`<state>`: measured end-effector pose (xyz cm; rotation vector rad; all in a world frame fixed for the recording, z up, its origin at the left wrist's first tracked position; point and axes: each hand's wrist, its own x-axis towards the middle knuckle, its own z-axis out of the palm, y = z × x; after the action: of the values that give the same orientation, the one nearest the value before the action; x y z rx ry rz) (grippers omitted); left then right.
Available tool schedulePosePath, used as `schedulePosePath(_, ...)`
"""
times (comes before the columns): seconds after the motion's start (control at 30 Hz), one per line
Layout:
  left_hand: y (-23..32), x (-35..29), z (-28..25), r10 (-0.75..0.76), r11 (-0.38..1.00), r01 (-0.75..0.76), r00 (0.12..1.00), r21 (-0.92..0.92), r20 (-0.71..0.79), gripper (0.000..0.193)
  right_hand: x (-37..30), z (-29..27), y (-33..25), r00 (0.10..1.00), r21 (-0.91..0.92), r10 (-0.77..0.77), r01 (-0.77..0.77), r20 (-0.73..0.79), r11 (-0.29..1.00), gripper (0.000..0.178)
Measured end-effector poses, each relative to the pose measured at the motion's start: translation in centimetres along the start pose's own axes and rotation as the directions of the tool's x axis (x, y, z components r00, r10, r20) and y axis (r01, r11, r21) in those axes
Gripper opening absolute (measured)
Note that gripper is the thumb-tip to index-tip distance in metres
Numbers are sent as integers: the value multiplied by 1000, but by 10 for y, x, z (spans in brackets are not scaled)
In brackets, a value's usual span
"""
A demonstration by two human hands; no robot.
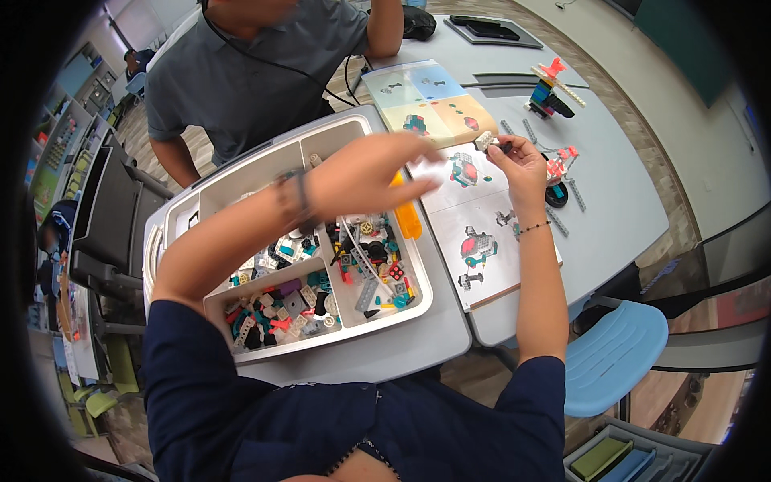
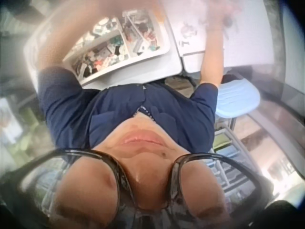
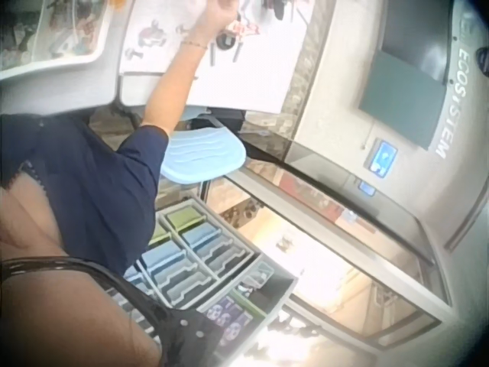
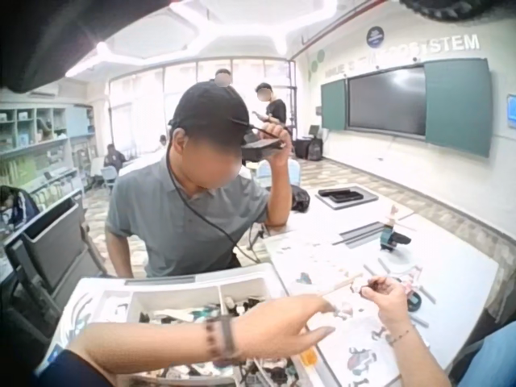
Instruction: The person assembles a Lego model by selecting pieces from a compartmentalized tray and connecting them by hand. They repeatedly pick up small bricks, align them, and snap them together while occasionally referencing an instruction booklet on the table.
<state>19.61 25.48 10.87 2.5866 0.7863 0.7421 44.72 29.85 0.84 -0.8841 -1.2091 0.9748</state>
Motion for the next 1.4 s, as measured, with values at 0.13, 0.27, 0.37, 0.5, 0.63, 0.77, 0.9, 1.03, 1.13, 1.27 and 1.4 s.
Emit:
schedulePosePath(0.13, 76, -96, -77, -122, 991, 136, 890, 1, 440, 24, 2, 1, 11, 999, -85, -37, 33, -39, 996, 25)
schedulePosePath(0.27, 106, -180, -115, -290, 951, 311, 896, -8, 335, 25, 4, -2, 21, 998, -147, -31, 23, -49, 989, 26)
schedulePosePath(0.37, 117, -245, -122, -522, 852, 523, 852, 39, -25, 27, 4, -5, 22, 997, -163, 10, -23, -80, 986, 26)
schedulePosePath(0.5, 113, -330, -96, -726, 622, 743, 430, -246, -536, 20, 7, 8, 24, 991, -14, 89, -91, -103, 996, 26)
schedulePosePath(0.63, 85, -391, -92, -660, 554, 782, 202, -287, -724, 21, 22, 18, 21, 984, 85, 152, -144, -98, 986, 23)
schedulePosePath(0.77, 74, -443, -96, -619, 583, 606, -99, -541, -779, 20, 56, 46, 24, 983, 66, 181, -182, 20, 981, 24)
schedulePosePath(0.9, 60, -479, -89, -592, 587, 560, -196, -585, -782, 19, 90, 69, 40, 967, 61, 252, -253, 34, 965, 22)
schedulePosePath(1.03, 52, -495, -81, -565, 638, 464, -260, -614, -783, 20, 120, 79, 62, 938, 93, 344, -346, 39, 933, 21)
schedulePosePath(1.13, 47, -511, -73, -560, 658, 395, -311, -640, -768, 22, 130, 86, 71, 933, 101, 359, -357, -3, 929, 20)
schedulePosePath(1.27, 48, -517, -71, -575, 690, 306, -318, -656, -754, 23, 128, 89, 80, 951, 233, 302, -280, -66, 931, 20)
schedulePosePath(1.4, 45, -518, -71, -588, 652, 324, -354, -686, -727, 21, 126, 84, 86, 973, 312, 218, -184, -77, 932, 19)
